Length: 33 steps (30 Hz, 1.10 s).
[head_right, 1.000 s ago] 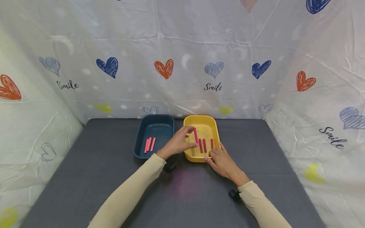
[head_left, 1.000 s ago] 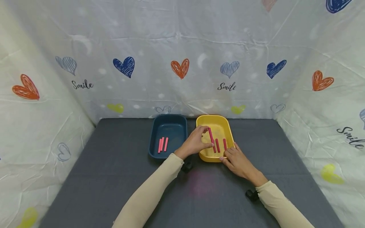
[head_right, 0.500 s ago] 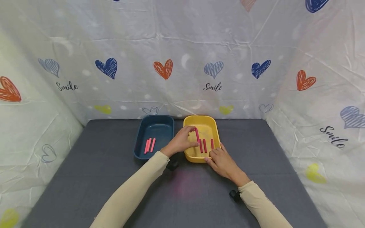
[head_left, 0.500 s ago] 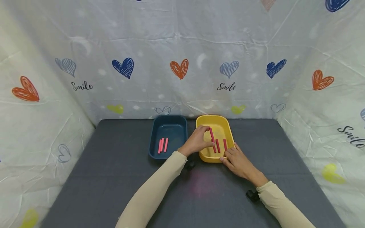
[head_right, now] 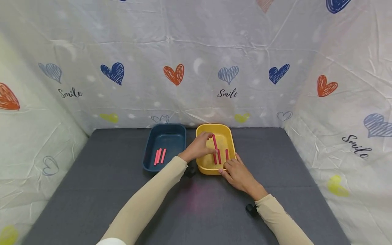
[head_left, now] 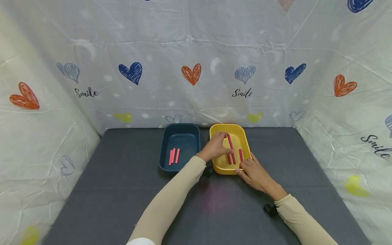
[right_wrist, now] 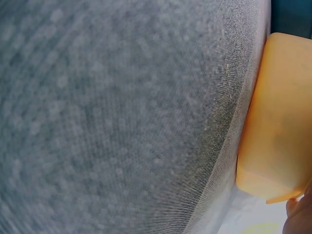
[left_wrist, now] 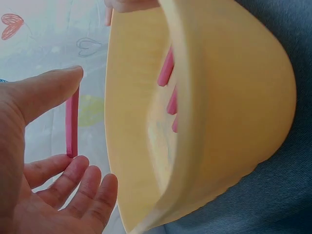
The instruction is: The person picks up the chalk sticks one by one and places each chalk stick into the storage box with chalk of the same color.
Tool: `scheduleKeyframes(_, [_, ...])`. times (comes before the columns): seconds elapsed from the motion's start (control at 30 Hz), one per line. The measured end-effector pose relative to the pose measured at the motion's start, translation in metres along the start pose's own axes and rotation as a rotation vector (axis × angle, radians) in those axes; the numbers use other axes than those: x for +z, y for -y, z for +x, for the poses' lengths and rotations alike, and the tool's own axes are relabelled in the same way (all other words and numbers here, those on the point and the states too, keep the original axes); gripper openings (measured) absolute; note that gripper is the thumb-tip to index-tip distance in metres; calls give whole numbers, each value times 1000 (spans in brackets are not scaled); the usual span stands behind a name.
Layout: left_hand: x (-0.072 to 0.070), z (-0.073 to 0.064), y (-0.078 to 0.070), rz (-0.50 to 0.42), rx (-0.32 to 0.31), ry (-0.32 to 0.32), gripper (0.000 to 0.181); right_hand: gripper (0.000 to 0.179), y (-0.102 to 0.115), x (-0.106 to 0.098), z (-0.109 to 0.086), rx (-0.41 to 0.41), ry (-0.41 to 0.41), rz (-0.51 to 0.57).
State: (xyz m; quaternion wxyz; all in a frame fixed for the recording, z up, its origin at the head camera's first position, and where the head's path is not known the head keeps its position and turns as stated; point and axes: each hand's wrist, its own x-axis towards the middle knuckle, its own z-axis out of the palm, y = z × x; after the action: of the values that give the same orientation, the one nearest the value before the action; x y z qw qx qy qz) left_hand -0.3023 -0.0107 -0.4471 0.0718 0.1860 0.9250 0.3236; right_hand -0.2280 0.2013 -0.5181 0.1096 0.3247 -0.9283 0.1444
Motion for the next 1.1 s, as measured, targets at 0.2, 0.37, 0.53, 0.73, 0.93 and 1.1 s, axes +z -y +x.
scheduleKeyframes(0.2, [2,7,1,38,-20,19,78,22,1,0,-1,-11,-2,-6])
scheduleKeyframes(0.37, [2,11,1,44,-31,47,77,22,0,0,0,-12,-7,-2])
scheduleKeyframes(0.53, [2,14,0,45,-46,73,77,22,-1,0,1,-15,-15,-2])
scheduleKeyframes(0.73, [8,18,2,58,-74,71,77,22,0,-1,1,-20,-33,10])
scheduleKeyframes(0.93, [17,16,3,133,-58,92,76,23,0,0,-1,-17,-23,-13])
scheduleKeyframes(1.1, [23,13,4,204,-25,100,73,23,0,0,-1,-13,-13,-13])
